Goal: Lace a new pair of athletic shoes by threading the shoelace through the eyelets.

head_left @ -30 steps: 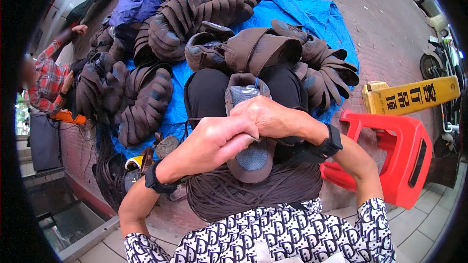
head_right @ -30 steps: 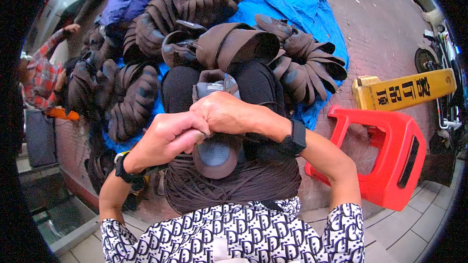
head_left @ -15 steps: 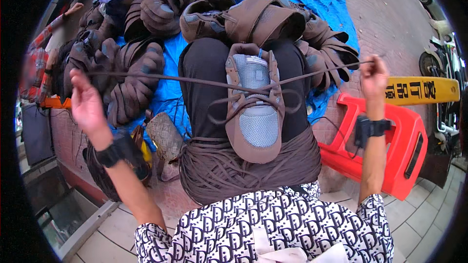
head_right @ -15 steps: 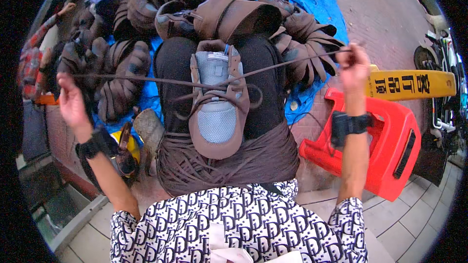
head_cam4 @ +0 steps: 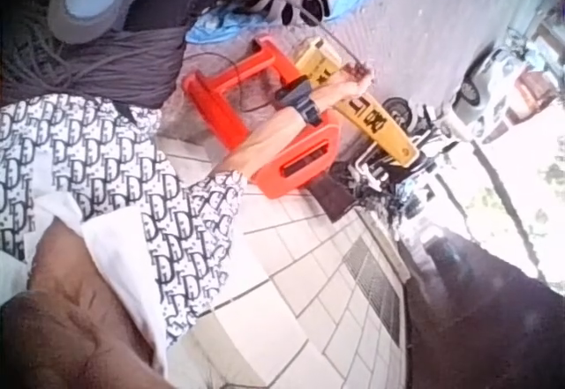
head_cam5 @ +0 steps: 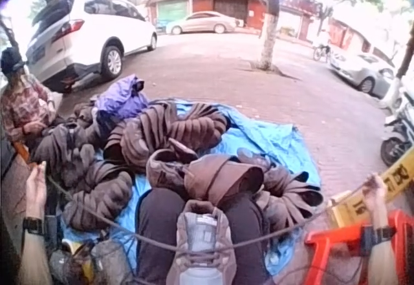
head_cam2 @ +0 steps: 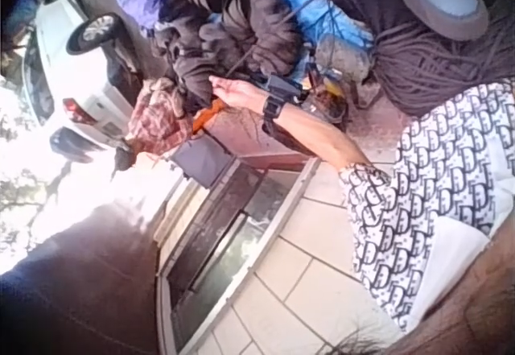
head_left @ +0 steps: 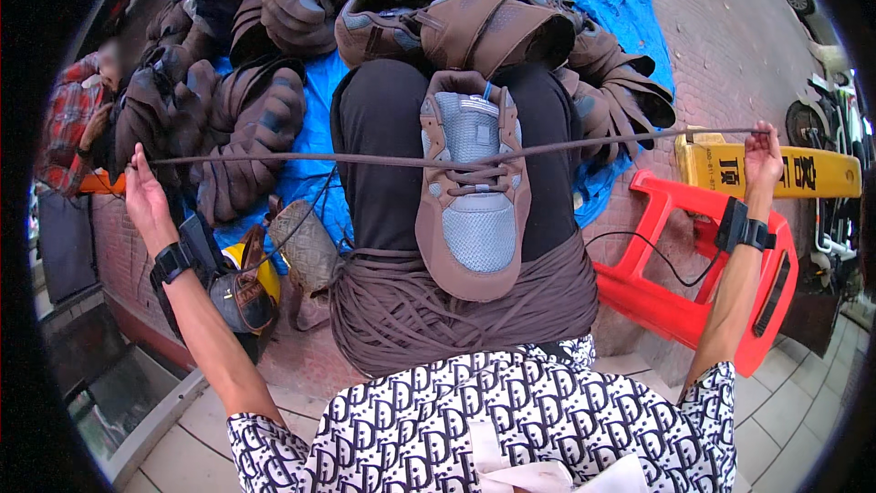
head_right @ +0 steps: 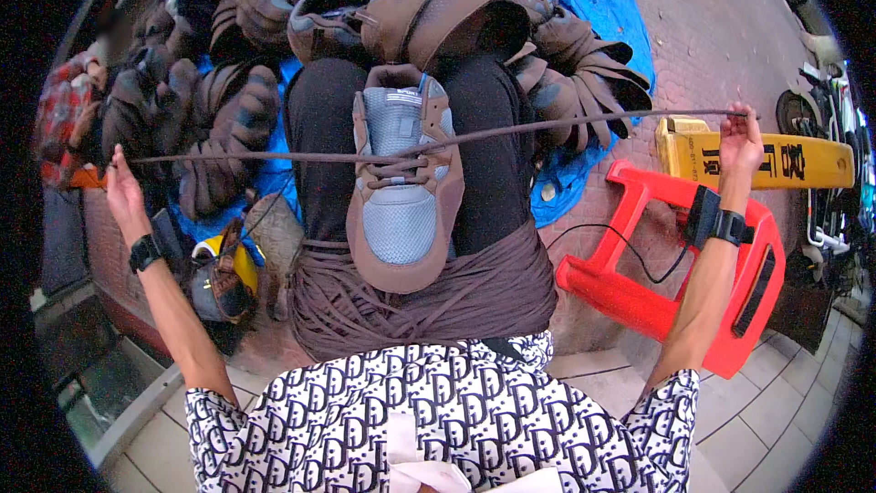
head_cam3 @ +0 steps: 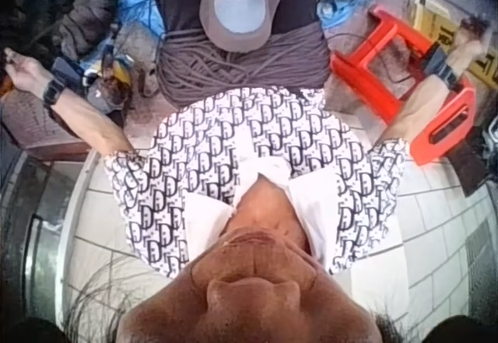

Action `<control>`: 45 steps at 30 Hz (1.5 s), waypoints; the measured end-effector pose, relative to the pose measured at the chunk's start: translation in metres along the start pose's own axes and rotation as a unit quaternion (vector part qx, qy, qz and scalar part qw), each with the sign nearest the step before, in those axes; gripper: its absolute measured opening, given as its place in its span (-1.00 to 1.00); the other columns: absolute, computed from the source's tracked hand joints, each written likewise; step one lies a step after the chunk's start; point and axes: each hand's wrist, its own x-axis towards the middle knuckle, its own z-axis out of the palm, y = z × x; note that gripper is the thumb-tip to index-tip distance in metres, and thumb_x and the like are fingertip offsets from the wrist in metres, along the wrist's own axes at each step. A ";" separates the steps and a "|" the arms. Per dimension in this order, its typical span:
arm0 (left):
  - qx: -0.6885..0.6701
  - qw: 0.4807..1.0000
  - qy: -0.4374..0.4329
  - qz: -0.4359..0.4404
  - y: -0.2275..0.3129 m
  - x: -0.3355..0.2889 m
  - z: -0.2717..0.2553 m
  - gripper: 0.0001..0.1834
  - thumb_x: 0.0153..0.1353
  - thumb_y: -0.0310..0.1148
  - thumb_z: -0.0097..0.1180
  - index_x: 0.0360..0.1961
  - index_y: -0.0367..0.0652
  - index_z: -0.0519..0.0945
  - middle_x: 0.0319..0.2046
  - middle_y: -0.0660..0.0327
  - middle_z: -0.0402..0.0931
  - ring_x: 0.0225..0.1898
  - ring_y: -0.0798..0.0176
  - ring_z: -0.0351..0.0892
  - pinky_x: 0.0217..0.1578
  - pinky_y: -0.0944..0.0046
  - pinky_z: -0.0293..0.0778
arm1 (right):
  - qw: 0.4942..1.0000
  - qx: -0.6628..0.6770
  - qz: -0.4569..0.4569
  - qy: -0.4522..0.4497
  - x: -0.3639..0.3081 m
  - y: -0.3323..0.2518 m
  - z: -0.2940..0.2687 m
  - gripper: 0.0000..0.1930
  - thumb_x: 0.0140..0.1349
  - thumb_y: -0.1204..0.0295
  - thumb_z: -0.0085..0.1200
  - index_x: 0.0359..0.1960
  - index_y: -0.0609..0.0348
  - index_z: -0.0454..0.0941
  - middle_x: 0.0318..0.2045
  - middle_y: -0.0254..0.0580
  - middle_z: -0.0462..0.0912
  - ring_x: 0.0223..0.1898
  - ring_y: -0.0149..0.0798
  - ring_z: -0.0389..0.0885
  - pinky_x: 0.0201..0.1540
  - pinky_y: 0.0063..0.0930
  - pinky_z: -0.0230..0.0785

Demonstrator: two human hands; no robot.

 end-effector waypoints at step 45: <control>0.773 0.293 -0.551 0.114 -0.235 -0.161 0.285 -0.79 -0.11 -0.44 -0.02 -0.37 -0.23 0.49 -0.67 0.11 0.44 -0.59 0.14 0.51 -0.59 0.21 0.41 | 0.910 -0.089 0.235 -0.330 -0.181 0.113 0.297 -0.86 -0.02 0.61 0.02 -0.40 0.41 0.55 -0.39 -0.05 0.61 -0.45 -0.38 0.58 -0.31 -0.58 0.43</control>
